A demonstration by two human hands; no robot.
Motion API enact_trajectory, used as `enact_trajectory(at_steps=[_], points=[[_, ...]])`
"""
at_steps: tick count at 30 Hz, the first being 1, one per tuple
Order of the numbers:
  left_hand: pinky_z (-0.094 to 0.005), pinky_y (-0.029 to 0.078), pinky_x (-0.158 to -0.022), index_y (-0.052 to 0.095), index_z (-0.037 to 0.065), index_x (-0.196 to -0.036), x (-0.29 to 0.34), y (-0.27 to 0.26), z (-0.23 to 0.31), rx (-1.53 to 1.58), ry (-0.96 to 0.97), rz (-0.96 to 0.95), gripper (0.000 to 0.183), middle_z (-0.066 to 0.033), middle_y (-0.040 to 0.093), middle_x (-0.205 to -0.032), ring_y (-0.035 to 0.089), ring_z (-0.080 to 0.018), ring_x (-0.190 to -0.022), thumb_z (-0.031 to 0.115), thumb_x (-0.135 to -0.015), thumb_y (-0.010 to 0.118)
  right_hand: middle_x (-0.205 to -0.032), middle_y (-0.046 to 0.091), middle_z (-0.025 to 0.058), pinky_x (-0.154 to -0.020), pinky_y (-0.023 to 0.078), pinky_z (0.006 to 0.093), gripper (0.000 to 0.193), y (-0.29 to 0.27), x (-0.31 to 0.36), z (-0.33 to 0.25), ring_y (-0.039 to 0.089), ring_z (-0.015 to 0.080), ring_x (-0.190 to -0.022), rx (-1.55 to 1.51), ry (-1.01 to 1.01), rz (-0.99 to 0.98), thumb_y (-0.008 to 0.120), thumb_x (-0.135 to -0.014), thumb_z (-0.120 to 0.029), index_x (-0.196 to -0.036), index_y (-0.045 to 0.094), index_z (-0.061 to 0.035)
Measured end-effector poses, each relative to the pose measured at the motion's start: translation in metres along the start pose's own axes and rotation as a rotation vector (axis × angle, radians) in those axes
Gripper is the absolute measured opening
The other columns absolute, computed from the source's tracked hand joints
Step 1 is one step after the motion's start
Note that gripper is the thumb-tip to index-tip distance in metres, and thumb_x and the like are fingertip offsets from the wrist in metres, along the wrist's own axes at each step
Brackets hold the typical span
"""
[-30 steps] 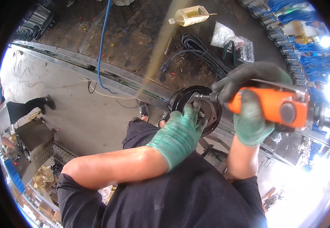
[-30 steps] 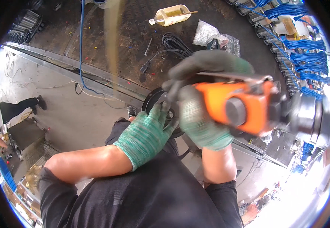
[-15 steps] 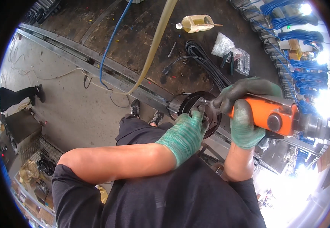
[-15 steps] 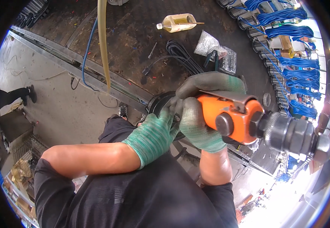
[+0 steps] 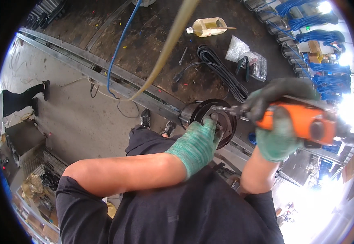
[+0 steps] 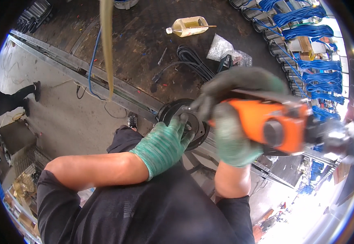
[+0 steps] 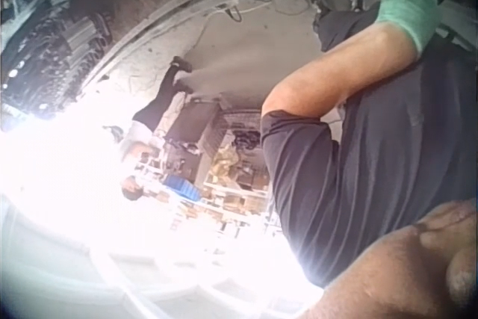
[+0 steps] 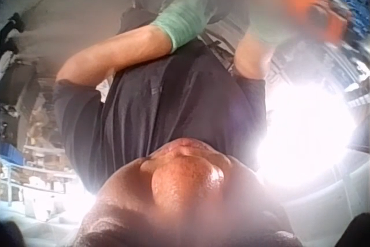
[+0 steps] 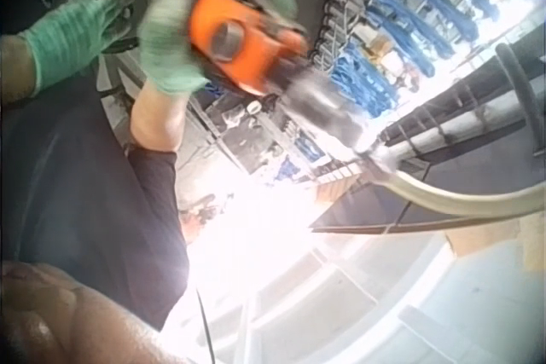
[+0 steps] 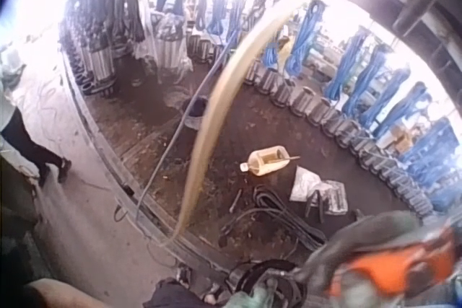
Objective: The person applies oil to a mechanical component, wipes a metal part with a blue cloth, assembles multiple mechanical pieces together, and then uses a power tool to fasten a central bolt.
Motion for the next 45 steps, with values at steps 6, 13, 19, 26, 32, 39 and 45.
enact_trajectory(at_steps=[6,13,19,26,32,39,45], points=[[-0.0417,0.054,-0.084,0.063,0.01,-0.141,0.006,-0.003,-0.007,-0.028,0.014,0.028,0.045,-0.0285,0.052,-0.151,0.053,-0.0401,-0.132,0.019,-0.098,0.053,-0.085,0.07,0.0159,-0.052,0.056,0.035,0.04,-0.063,0.025,-0.003,0.062,0.0187,-0.053,-0.1,0.507,0.169,0.066,-0.08,-0.008,-0.117,0.061,0.0073],[-0.0446,0.055,-0.089,0.064,0.013,-0.136,0.016,-0.02,-0.026,0.259,0.062,0.163,0.057,-0.0205,0.056,-0.147,0.055,-0.0345,-0.13,0.032,-0.084,0.075,-0.092,0.072,0.0074,-0.073,0.057,0.0285,0.036,-0.074,0.13,0.068,0.068,0.0138,-0.081,0.01,1.07,0.028,0.073,-0.078,0.001,-0.114,0.068,0.0023],[-0.0385,0.055,-0.093,0.065,0.002,-0.126,0.031,0.008,-0.092,1.027,-0.22,0.541,0.028,-0.0182,0.068,-0.127,0.068,-0.0273,-0.111,0.012,-0.101,0.057,-0.09,0.071,0.0021,-0.066,0.055,0.0269,0.036,-0.065,0.145,0.076,0.065,0.0092,-0.074,0.173,0.992,0.024,0.074,-0.081,0.003,-0.117,0.07,-0.0001],[-0.0348,0.055,-0.086,0.069,0.003,-0.118,-0.07,0.054,-0.169,1.419,-0.492,0.525,0.021,-0.0135,0.072,-0.104,0.07,-0.0233,-0.097,0.01,-0.104,0.056,-0.092,0.072,0.0034,-0.06,0.059,0.0267,0.037,-0.061,0.15,0.086,0.068,0.0106,-0.072,-0.09,1.129,0.08,0.071,-0.084,0.004,-0.121,0.068,0.0012],[-0.045,0.056,-0.092,0.073,0.009,-0.118,-0.149,0.146,-0.195,0.299,-0.239,0.133,0.026,-0.0182,0.069,-0.117,0.068,-0.0384,-0.104,0.007,-0.093,0.066,-0.093,0.073,0.0032,-0.064,0.056,0.0247,0.037,-0.058,0.149,0.084,0.067,0.0093,-0.076,-0.063,1.157,0.086,0.07,-0.081,0.007,-0.118,0.068,0.0017],[-0.0465,0.057,-0.093,0.074,0.013,-0.112,-0.172,0.169,-0.196,0.058,-0.186,-0.045,0.026,-0.0159,0.067,-0.12,0.067,-0.0354,-0.113,0.007,-0.091,0.06,-0.098,0.073,0.0035,-0.066,0.059,0.0258,0.043,-0.061,0.151,0.09,0.067,0.0091,-0.08,-0.02,1.115,0.06,0.072,-0.082,0.005,-0.124,0.066,0.0008],[-0.0466,0.057,-0.091,0.071,0.008,-0.109,-0.17,0.165,-0.189,-0.057,-0.138,-0.052,0.021,-0.0173,0.068,-0.118,0.067,-0.0348,-0.113,0.008,-0.092,0.058,-0.096,0.072,0.0039,-0.065,0.06,0.0263,0.039,-0.062,0.15,0.092,0.068,0.0103,-0.078,0.066,1.085,-0.009,0.072,-0.082,0.004,-0.121,0.067,0.0008]])
Point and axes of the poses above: each hand's wrist, its own x-axis away from the middle knuckle, its own y-axis out of the palm, z = x × y, the point moved 7 cm from there along -x, towards the middle knuckle
